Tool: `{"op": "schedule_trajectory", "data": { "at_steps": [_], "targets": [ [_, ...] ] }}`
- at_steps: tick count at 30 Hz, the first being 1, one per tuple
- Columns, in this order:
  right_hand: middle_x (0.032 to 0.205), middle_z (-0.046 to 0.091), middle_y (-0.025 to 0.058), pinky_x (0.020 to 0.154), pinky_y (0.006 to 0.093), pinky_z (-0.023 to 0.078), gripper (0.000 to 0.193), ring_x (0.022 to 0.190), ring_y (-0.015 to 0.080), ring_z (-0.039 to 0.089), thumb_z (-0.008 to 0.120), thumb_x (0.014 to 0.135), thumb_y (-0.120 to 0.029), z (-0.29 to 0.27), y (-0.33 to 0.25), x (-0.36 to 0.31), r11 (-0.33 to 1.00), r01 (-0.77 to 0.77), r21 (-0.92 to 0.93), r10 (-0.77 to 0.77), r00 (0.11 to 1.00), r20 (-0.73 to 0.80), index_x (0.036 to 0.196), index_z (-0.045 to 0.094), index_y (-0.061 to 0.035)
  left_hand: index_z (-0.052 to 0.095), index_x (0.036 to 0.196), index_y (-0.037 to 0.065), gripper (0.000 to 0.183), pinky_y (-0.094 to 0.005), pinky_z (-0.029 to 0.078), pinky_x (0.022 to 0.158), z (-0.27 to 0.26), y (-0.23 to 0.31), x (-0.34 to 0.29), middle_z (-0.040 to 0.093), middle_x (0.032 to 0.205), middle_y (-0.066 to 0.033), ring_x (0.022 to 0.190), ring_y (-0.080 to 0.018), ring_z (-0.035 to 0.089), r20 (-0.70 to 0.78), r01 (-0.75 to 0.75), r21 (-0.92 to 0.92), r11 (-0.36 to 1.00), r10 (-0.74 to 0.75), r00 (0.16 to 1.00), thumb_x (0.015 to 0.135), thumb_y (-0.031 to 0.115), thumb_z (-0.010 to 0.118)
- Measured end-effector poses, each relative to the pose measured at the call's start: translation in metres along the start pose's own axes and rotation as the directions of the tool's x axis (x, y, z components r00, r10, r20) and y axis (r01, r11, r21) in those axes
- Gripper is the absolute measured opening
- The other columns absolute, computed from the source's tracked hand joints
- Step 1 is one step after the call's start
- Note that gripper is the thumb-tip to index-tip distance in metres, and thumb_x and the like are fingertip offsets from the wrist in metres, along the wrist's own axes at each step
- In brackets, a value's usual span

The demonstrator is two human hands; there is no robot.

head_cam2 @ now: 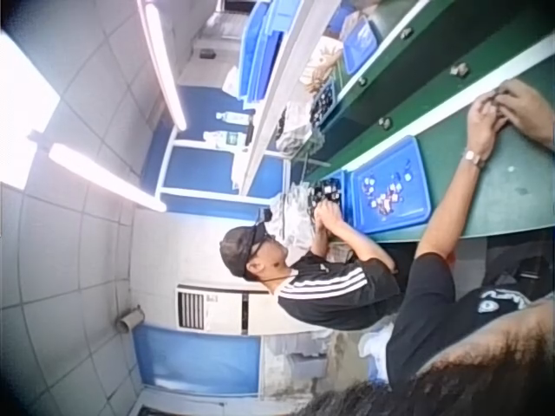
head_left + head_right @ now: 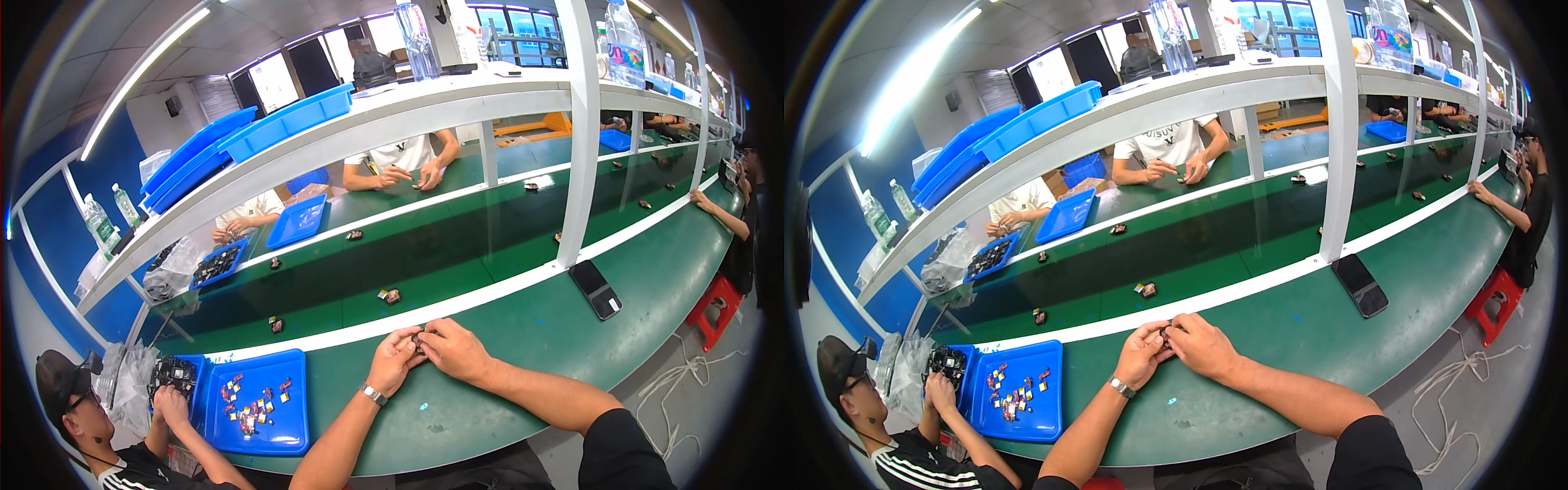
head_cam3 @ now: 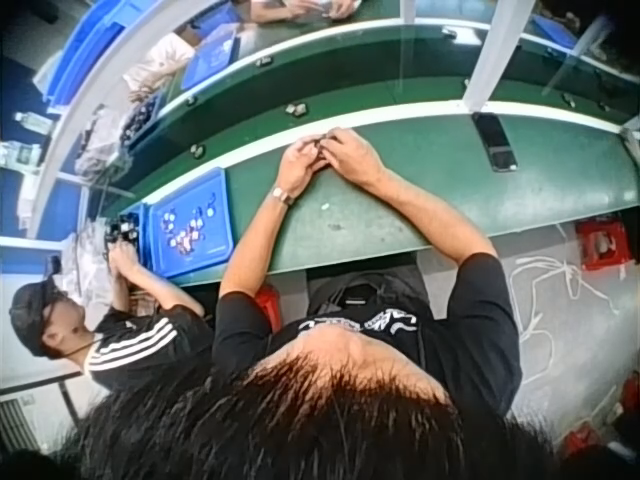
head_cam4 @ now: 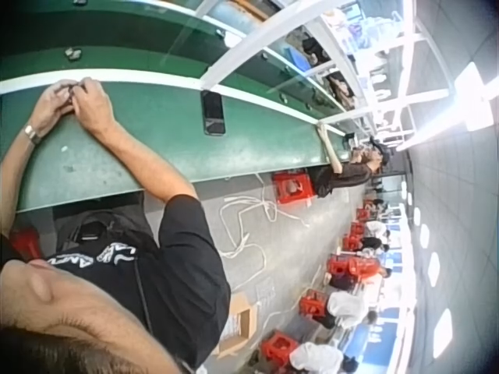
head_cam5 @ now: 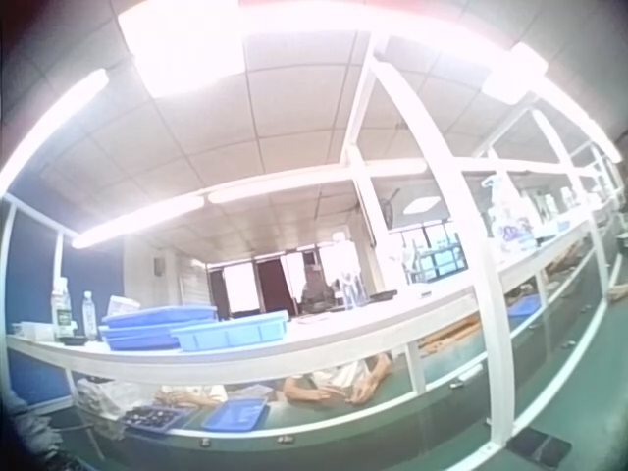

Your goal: Assembling small electronic components on a production line.

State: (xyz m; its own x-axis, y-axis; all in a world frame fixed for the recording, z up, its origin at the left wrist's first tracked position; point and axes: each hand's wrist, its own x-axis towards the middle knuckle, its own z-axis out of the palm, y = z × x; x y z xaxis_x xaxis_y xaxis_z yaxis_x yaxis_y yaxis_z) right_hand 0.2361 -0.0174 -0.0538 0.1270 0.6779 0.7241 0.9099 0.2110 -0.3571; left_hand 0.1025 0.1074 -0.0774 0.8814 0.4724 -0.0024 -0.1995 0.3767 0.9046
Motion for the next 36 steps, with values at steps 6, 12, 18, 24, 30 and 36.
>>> {"op": "schedule_trajectory", "data": {
  "at_steps": [6,12,18,24,30,36],
  "targets": [
    [0.094,0.057,0.0059,0.067,0.036,0.055,0.013,0.087,0.0234,0.06,0.066,0.079,-0.01,0.003,0.004,-0.003,0.999,0.013,-0.035,-0.012,0.999,0.031,0.09,0.062,-0.0042,0.046,0.127,0.0,0.029,-0.0366,0.053,0.095,0.001,0.001,0.0,0.063,0.115,-0.0099,0.105,-0.0184,0.063,0.0,0.009,0.015,1.0,-0.009,1.0,0.098,0.004,0.048],
    [0.093,0.056,0.0059,0.066,0.0363,0.055,0.011,0.085,0.0231,0.06,0.066,0.08,-0.011,0.004,0.002,-0.003,0.999,0.009,-0.044,-0.009,1.0,-0.006,0.087,0.061,-0.0039,0.049,0.126,0.001,0.029,-0.0343,0.054,0.091,0.0,-0.001,0.001,0.064,0.113,-0.0085,0.101,-0.0165,0.063,-0.03,0.013,0.013,1.0,-0.012,0.999,0.097,0.005,0.05],
    [0.092,0.056,0.0071,0.068,0.0367,0.054,0.011,0.084,0.0243,0.061,0.067,0.08,-0.01,0.006,0.0,-0.003,0.999,-0.041,0.0,0.041,0.999,-0.015,0.086,0.061,-0.0032,0.053,0.121,0.0,0.026,-0.0304,0.055,0.082,0.007,-0.002,0.0,0.065,0.106,-0.0065,0.094,-0.0138,0.064,-0.094,-0.01,0.125,0.992,0.021,0.995,0.095,0.006,0.055],
    [0.095,0.06,0.0094,0.071,0.0381,0.053,0.012,0.081,0.0277,0.063,0.066,0.078,-0.006,0.005,-0.002,-0.001,0.991,-0.063,0.117,0.071,0.995,-0.071,0.089,0.062,-0.0021,0.056,0.115,-0.001,0.021,-0.028,0.055,0.076,0.01,-0.002,0.0,0.066,0.1,-0.0065,0.089,-0.0121,0.064,-0.15,-0.026,0.234,0.972,0.062,0.987,0.095,0.005,0.054],
    [0.093,0.06,0.0123,0.07,0.0381,0.053,0.01,0.081,0.0306,0.063,0.064,0.079,-0.004,0.004,-0.004,0.0,0.923,-0.25,0.291,0.262,0.965,-0.002,0.088,0.062,-0.0009,0.057,0.115,-0.001,0.02,-0.0281,0.055,0.077,0.008,-0.004,0.001,0.066,0.102,-0.0071,0.09,-0.0128,0.064,-0.121,-0.035,0.241,0.97,0.066,0.99,0.096,0.003,0.052],
    [0.09,0.058,0.0118,0.071,0.0387,0.052,0.006,0.08,0.0297,0.061,0.064,0.078,-0.003,0.003,-0.001,-0.001,0.935,-0.235,0.265,0.248,0.969,-0.015,0.083,0.061,-0.001,0.053,0.122,-0.001,0.028,-0.029,0.054,0.086,0.008,0.001,-0.001,0.063,0.114,-0.0088,0.103,-0.014,0.062,-0.035,-0.015,0.188,0.982,0.022,0.999,0.094,0.0,0.052]
  ]
}}
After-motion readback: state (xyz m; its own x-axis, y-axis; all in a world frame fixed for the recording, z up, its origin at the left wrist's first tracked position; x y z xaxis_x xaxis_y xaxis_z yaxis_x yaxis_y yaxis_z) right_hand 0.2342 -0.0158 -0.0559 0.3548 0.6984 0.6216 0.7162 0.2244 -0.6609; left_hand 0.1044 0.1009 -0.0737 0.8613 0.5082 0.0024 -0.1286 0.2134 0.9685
